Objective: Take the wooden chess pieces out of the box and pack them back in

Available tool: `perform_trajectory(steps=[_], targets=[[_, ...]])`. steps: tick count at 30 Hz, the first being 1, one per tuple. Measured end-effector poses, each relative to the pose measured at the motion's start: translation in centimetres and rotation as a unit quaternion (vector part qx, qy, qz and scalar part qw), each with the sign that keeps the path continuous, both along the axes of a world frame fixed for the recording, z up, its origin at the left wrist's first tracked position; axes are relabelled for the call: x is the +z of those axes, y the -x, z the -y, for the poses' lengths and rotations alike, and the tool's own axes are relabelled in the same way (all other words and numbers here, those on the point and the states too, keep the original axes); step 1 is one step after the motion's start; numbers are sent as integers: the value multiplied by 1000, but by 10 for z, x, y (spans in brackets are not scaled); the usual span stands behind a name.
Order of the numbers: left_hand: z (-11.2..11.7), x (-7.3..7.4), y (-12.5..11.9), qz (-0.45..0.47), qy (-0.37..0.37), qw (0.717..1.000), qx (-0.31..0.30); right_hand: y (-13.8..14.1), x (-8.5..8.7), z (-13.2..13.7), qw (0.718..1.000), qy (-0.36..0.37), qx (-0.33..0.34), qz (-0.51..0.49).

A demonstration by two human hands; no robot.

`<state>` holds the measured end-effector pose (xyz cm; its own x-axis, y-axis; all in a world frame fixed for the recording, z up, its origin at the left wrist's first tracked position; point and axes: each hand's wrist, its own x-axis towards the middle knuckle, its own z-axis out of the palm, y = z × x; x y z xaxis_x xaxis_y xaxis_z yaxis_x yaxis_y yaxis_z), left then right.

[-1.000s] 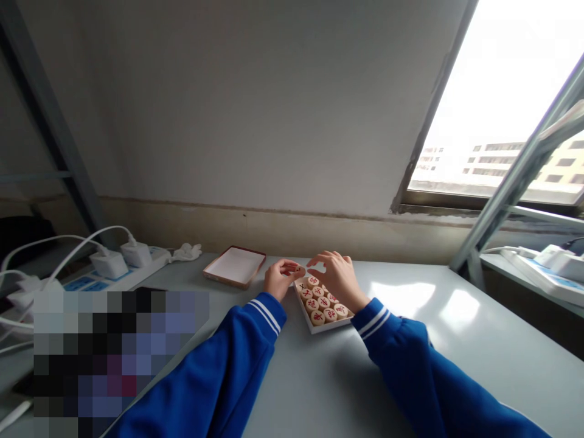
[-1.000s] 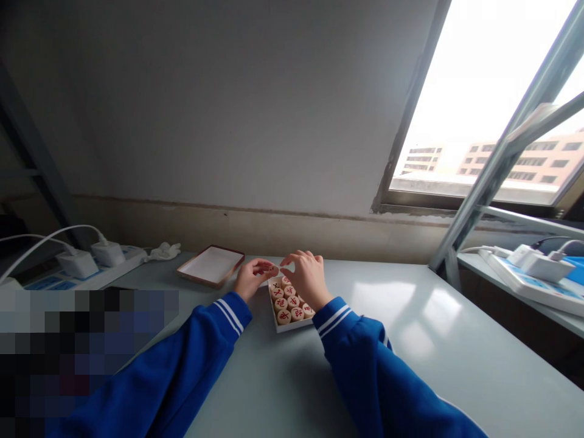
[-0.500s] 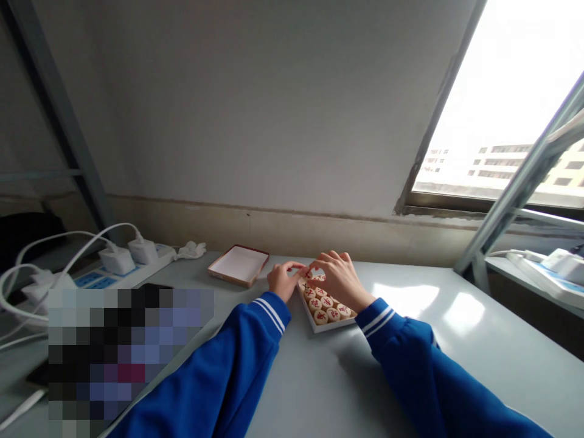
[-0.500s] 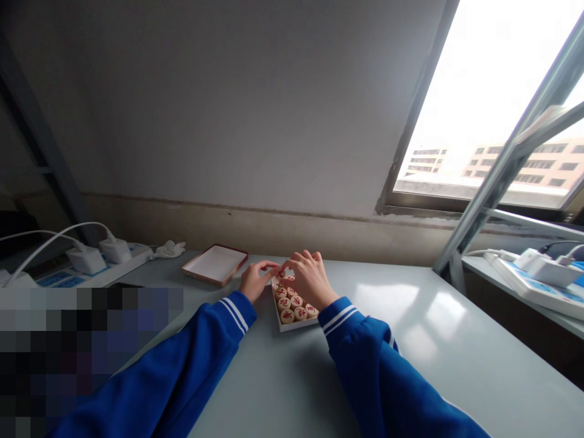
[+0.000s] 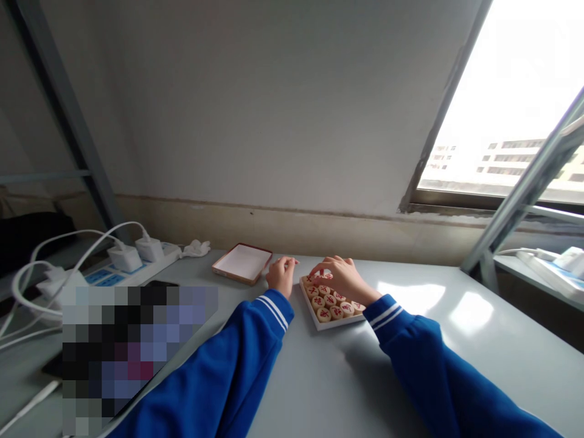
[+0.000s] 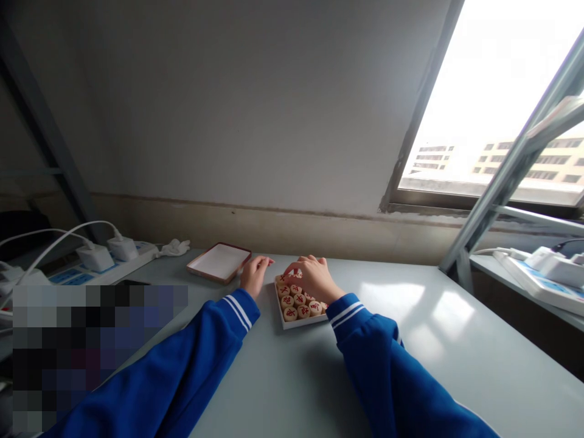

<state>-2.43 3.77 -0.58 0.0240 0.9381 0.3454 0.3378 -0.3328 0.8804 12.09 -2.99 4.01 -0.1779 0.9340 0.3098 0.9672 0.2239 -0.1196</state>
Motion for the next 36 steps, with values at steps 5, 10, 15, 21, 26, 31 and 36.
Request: perform_trajectory(steps=[5,10,15,21,26,31,36], targets=[[9,6,3,-114,56,992,27,0,-3,0,1000,5,7,-21],[34,7,9,-220,29,975,-24,-9,-3,-2,998,-24,-4,-51],[54,7,11,-316,-1,947,-54,-52,-12,-3,978,-80,-86,-173],[46,15,11,-327,31,936,-123,-81,-40,13,950,19,-45,-307],[35,11,17,-269,57,946,-169,-73,-45,26,930,89,3,-357],[36,5,17,-208,28,972,-109,-66,-51,34,919,104,11,-381],[43,6,13,-220,17,975,-29,-61,-57,43,918,92,-2,-385]])
